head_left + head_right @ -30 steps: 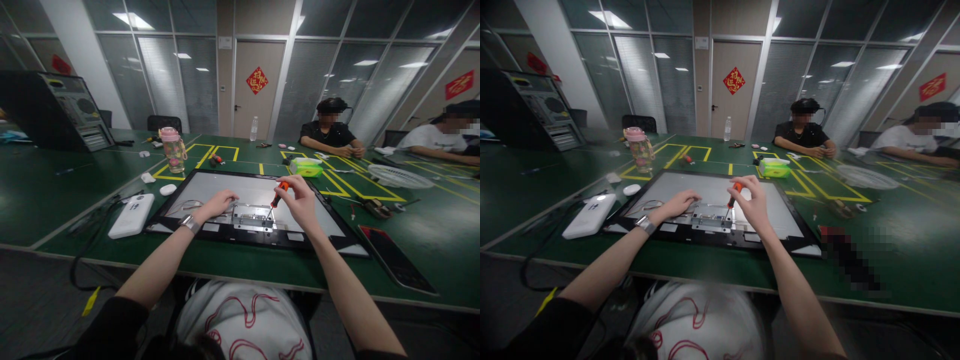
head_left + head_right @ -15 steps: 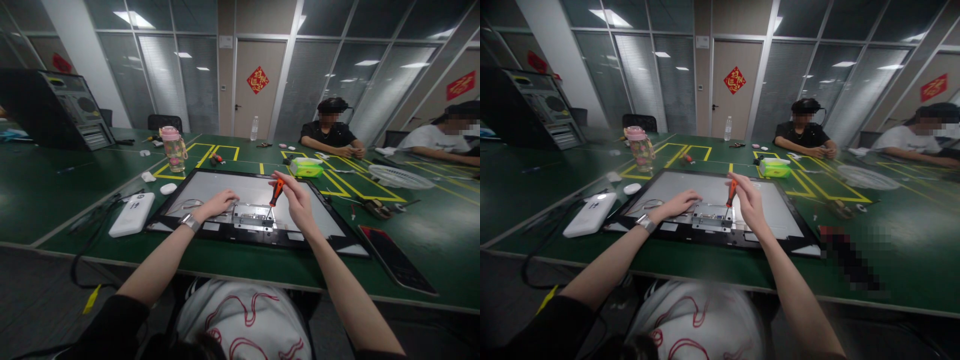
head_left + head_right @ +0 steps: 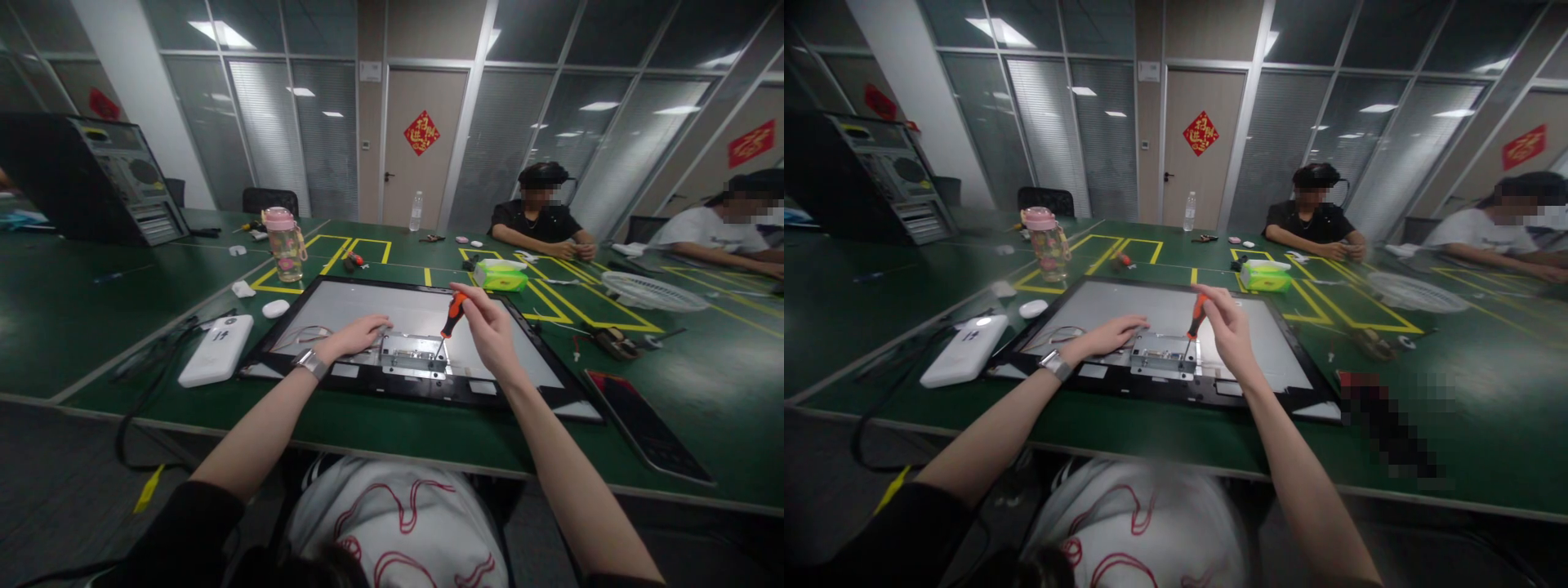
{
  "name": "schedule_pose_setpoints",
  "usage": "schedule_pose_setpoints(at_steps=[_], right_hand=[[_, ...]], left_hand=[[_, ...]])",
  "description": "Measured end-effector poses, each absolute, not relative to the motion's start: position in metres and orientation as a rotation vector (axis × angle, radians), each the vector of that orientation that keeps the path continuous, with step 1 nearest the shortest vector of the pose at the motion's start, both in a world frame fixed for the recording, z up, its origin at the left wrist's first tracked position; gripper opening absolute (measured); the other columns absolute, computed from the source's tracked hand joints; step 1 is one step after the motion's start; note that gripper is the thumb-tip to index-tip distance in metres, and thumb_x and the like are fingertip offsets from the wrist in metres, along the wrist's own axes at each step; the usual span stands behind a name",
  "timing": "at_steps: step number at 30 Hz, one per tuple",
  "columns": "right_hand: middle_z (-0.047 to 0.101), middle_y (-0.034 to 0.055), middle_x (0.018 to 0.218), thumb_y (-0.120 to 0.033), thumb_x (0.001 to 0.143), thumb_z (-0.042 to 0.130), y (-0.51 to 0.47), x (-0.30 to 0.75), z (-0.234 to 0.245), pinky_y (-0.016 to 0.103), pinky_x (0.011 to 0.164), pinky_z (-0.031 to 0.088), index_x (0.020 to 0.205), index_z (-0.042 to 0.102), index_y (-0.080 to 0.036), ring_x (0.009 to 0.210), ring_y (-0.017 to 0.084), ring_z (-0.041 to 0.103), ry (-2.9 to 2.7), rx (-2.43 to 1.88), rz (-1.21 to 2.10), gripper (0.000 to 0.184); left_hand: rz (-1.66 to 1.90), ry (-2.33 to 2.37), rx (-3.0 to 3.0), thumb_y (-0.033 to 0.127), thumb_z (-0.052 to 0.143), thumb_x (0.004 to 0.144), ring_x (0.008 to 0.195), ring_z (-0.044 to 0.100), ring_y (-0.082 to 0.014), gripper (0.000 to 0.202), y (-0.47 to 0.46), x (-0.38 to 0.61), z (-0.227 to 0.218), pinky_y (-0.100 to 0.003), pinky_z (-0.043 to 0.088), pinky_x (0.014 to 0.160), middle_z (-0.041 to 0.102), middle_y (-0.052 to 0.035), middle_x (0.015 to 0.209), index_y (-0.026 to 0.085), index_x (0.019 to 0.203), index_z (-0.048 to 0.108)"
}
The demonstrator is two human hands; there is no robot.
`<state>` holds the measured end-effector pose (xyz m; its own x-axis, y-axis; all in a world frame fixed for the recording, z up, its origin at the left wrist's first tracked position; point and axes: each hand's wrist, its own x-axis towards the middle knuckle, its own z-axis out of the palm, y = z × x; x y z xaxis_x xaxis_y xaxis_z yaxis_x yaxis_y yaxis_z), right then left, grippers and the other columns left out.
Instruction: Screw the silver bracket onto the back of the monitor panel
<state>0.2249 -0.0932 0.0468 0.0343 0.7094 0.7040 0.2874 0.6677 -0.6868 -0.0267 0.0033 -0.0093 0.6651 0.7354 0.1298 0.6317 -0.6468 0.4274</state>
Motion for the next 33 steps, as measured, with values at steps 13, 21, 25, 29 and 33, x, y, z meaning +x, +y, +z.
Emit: schedule_pose_setpoints(at_steps=[13,21,25,29,33], right_hand=[[0.066,0.0026,0.088,-0.047,0.083,0.062,-0.091,0.219,0.045,0.041,0.084,0.050,0.101,0.064,-0.028,0.087,0.020,0.063,-1.457,-0.690,0.842,0.027],[0.064,0.0017,0.080,-0.050,0.079,0.065,-0.089,0.219,0.044,0.042,0.085,0.052,0.088,0.064,-0.027,0.083,0.020,0.063,-1.435,-0.675,0.799,0.025],[0.065,0.0015,0.084,-0.045,0.082,0.063,-0.087,0.221,0.042,0.042,0.085,0.052,0.096,0.064,-0.028,0.082,0.019,0.064,-1.397,-0.656,0.871,0.022],[0.066,0.0036,0.091,-0.047,0.089,0.052,-0.088,0.220,0.044,0.043,0.086,0.052,0.100,0.062,-0.027,0.087,0.020,0.064,-1.431,-0.660,0.839,0.025],[0.066,0.0037,0.095,-0.050,0.085,0.057,-0.089,0.220,0.046,0.040,0.085,0.053,0.093,0.063,-0.027,0.088,0.020,0.064,-1.467,-0.712,0.777,0.025]], left_hand=[[0.451,1.056,2.559,0.019,0.036,0.090,0.132,0.043,-0.0180,0.041,0.006,-0.028,-0.013,-0.033,0.029,0.114,0.048,-0.0075,0.143,0.018,0.126,0.055],[0.442,1.073,2.537,0.019,0.037,0.090,0.132,0.043,-0.0189,0.040,0.005,-0.027,-0.012,-0.033,0.029,0.114,0.048,-0.0083,0.143,0.017,0.125,0.056],[0.455,1.065,2.542,0.020,0.036,0.091,0.132,0.044,-0.0184,0.039,0.005,-0.027,-0.012,-0.034,0.030,0.114,0.048,-0.0076,0.142,0.018,0.125,0.056],[0.449,1.050,2.554,0.020,0.036,0.091,0.132,0.044,-0.0184,0.040,0.005,-0.027,-0.012,-0.034,0.030,0.114,0.048,-0.0081,0.142,0.017,0.125,0.055],[0.450,1.056,2.554,0.019,0.037,0.090,0.131,0.045,-0.0186,0.040,0.007,-0.028,-0.013,-0.034,0.030,0.113,0.049,-0.0079,0.141,0.018,0.125,0.056]])
